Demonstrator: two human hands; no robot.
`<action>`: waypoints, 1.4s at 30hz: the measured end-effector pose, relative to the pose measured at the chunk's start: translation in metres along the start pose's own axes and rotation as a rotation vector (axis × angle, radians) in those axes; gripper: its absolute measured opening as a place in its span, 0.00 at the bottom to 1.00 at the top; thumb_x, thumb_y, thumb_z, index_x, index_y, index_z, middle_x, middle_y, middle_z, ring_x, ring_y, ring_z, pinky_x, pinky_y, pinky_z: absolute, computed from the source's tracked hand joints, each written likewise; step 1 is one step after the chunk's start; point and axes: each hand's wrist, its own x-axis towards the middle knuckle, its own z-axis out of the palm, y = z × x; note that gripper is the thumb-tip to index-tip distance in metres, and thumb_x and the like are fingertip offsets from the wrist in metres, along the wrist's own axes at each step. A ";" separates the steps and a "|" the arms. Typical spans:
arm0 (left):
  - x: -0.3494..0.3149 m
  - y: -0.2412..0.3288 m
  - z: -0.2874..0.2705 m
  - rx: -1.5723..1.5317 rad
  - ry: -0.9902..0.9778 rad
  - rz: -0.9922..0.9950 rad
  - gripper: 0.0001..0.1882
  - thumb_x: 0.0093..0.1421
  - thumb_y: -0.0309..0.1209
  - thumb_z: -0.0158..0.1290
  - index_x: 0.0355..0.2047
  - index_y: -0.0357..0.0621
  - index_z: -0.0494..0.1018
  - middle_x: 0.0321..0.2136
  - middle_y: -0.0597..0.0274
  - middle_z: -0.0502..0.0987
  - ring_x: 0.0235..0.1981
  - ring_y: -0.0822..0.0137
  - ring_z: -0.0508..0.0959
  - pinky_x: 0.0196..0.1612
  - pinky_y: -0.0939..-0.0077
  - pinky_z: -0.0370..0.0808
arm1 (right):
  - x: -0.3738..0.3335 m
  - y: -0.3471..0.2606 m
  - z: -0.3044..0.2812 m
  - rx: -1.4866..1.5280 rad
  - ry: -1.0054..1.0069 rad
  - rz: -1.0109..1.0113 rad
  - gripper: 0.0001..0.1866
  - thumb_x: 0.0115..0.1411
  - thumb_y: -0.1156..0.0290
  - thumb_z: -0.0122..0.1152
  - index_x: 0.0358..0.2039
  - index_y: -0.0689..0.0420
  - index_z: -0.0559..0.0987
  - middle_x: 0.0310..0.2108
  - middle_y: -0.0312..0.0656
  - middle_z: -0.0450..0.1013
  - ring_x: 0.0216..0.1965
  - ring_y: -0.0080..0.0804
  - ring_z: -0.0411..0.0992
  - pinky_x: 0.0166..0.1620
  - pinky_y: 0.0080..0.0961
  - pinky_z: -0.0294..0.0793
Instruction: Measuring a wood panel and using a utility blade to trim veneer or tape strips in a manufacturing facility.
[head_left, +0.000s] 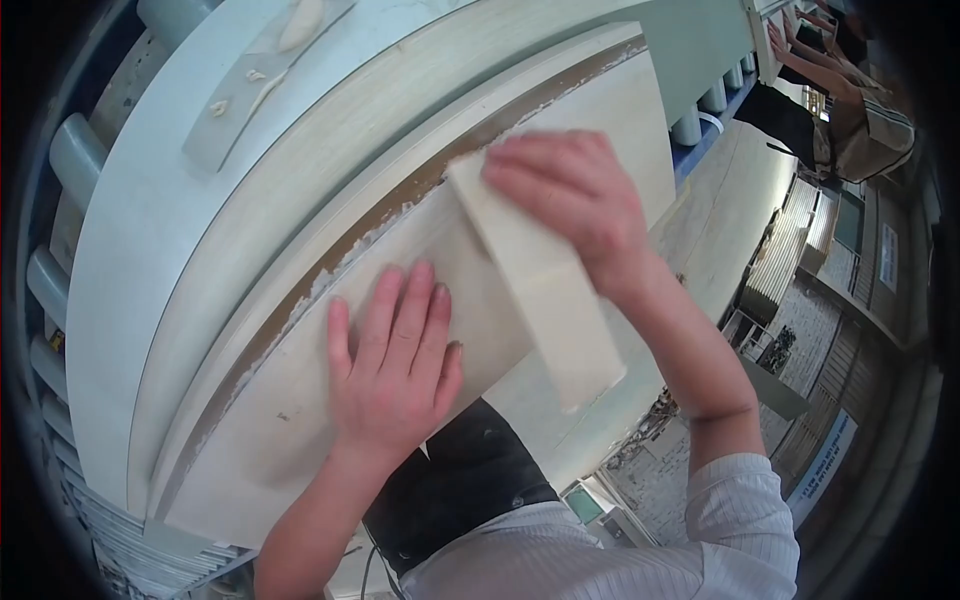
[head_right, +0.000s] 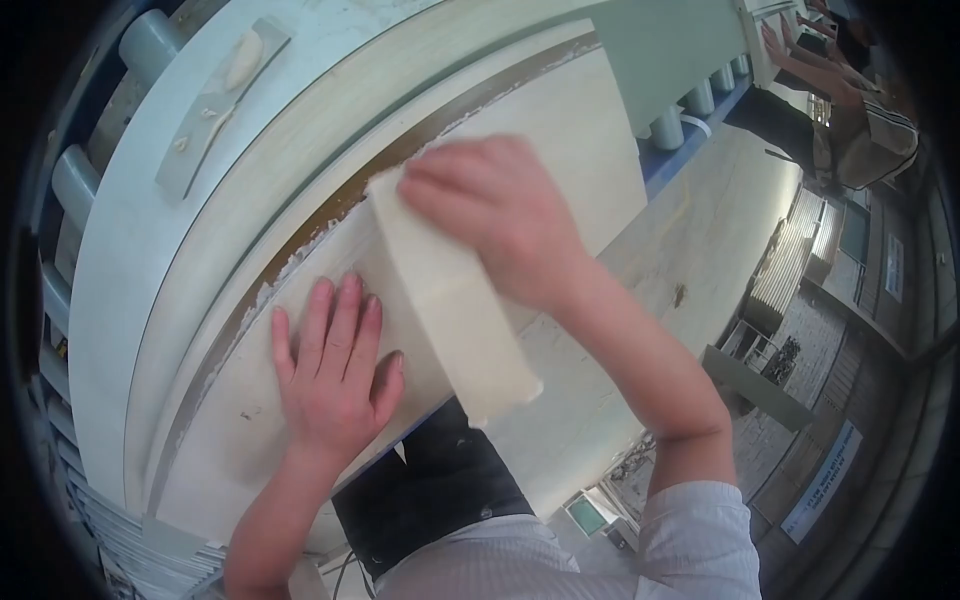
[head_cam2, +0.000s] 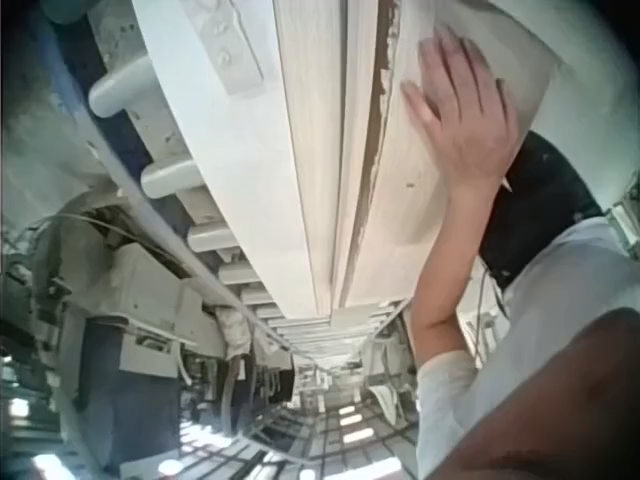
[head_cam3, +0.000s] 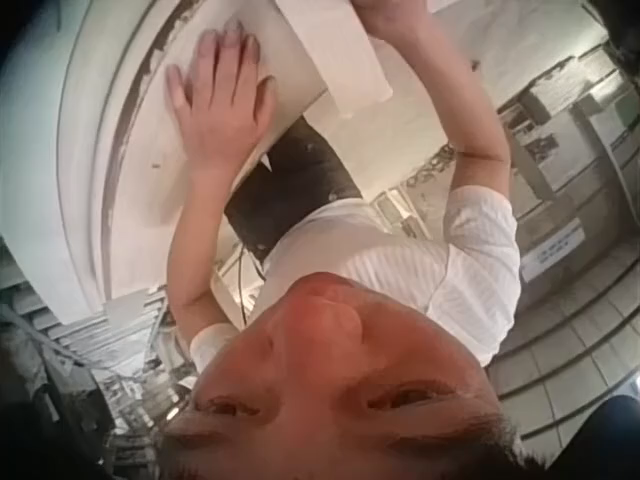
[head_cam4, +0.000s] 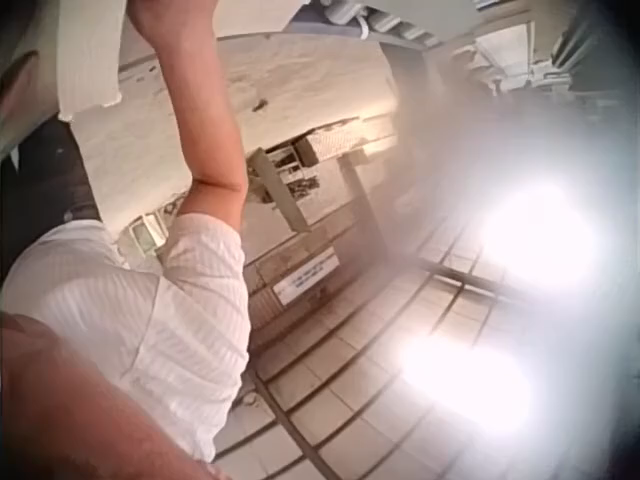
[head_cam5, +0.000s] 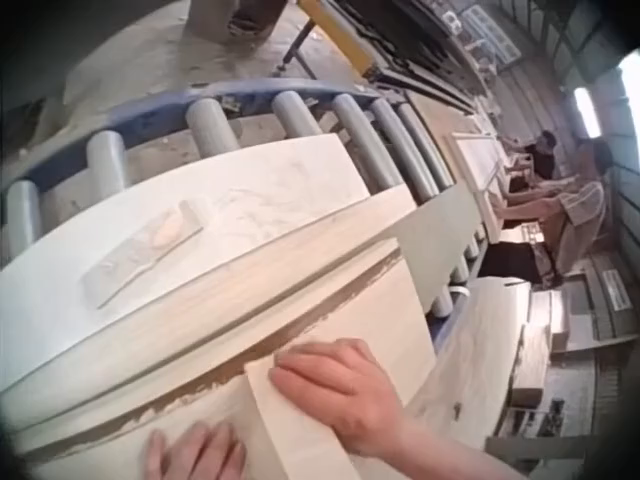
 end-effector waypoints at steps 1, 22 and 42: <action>0.001 -0.001 0.001 -0.008 0.015 -0.001 0.23 0.61 0.39 0.56 0.55 0.46 0.79 0.65 0.60 0.73 0.69 0.59 0.69 0.73 0.41 0.53 | 0.003 -0.009 0.000 0.032 -0.043 -0.040 0.26 0.44 0.67 0.71 0.47 0.60 0.84 0.49 0.47 0.80 0.50 0.45 0.77 0.54 0.37 0.72; -0.004 -0.008 -0.004 -0.101 0.049 0.000 0.22 0.61 0.37 0.56 0.55 0.45 0.78 0.65 0.62 0.73 0.69 0.62 0.68 0.73 0.46 0.55 | 0.022 -0.033 0.006 -0.030 0.044 0.036 0.22 0.51 0.63 0.65 0.45 0.61 0.84 0.47 0.46 0.80 0.51 0.46 0.77 0.53 0.38 0.71; -0.035 -0.035 -0.023 -0.356 0.153 0.013 0.14 0.59 0.28 0.57 0.45 0.38 0.81 0.55 0.55 0.79 0.62 0.58 0.75 0.69 0.55 0.65 | 0.023 -0.078 0.031 0.115 -0.050 -0.017 0.24 0.47 0.67 0.70 0.46 0.60 0.84 0.46 0.47 0.79 0.46 0.45 0.77 0.50 0.37 0.73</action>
